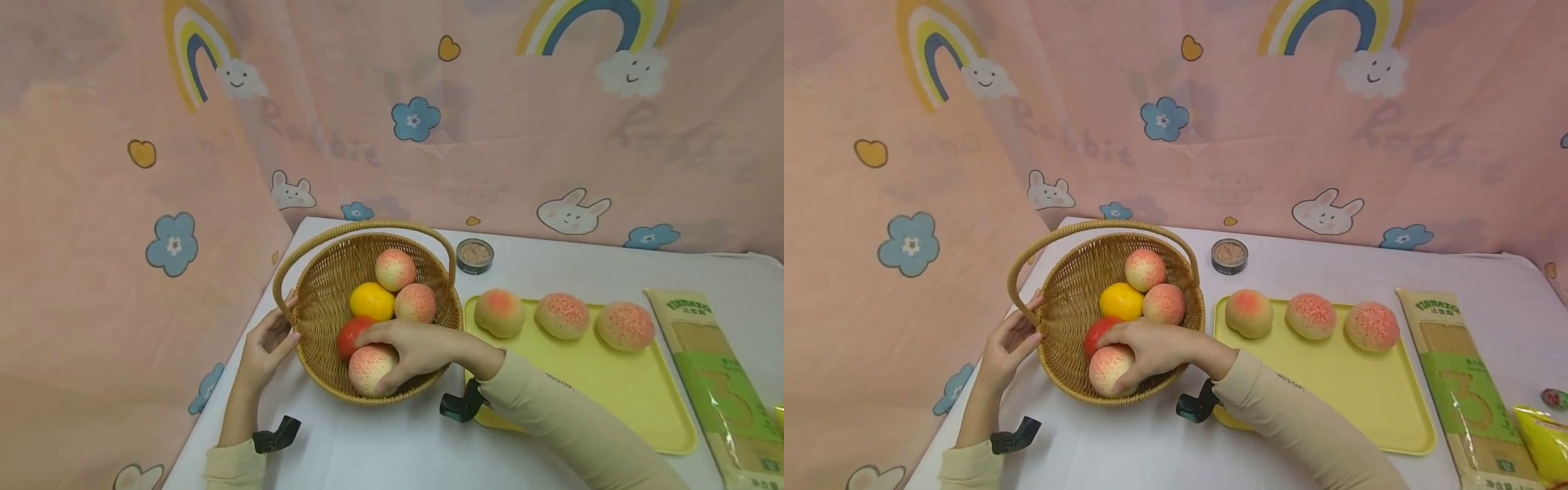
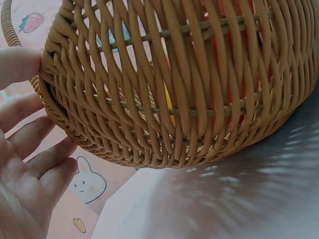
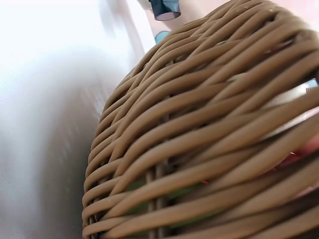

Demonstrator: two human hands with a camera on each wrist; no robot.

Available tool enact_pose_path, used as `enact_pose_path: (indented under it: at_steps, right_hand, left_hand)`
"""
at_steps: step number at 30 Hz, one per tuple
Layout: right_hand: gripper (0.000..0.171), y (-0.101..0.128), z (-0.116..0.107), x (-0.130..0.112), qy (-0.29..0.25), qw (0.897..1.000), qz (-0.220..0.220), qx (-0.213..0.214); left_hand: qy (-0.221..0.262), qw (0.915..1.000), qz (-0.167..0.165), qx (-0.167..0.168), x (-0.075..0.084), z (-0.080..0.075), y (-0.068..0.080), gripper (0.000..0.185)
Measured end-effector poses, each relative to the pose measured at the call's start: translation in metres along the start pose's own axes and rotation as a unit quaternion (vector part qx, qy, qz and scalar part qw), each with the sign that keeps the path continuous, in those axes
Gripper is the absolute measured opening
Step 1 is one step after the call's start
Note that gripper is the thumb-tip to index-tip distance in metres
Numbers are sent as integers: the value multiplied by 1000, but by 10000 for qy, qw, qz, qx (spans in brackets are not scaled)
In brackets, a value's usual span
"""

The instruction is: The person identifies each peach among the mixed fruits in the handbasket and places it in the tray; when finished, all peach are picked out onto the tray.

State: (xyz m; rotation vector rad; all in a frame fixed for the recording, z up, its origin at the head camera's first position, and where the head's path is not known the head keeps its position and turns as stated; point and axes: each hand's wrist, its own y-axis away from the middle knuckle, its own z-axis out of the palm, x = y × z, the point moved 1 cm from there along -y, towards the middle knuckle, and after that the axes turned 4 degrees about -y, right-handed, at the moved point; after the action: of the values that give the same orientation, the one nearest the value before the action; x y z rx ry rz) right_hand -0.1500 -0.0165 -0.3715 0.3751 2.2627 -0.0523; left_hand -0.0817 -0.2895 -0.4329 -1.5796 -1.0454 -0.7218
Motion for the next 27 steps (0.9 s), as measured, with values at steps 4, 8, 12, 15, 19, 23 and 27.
enact_pose_path:
  at_steps: [4,8,12,15,19,23,27]
  right_hand:
    - [57,3,0,0,3,9999,-46,132]
    - [58,9,0,1,-215,9989,-160,380]
    - [59,19,-3,1,-587,9960,-215,643]
    - [60,28,-7,1,-894,9914,-390,867]
    - [62,45,-14,1,-993,9842,-667,1303]
    - [64,67,-19,4,-1244,9742,-835,1686]
    - [67,93,-22,7,-1647,9627,-955,1925]
  left_hand:
    - [87,9999,82,-3,0,1,0,52]
    - [106,9998,167,33,1,2,0,52]
    - [96,9999,107,12,1,2,0,53]
    - [115,9998,139,23,2,2,0,53]
    - [159,9994,293,94,4,3,-1,52]
    - [188,9991,354,111,5,4,-2,53]
    - [120,9996,239,89,3,3,-1,53]
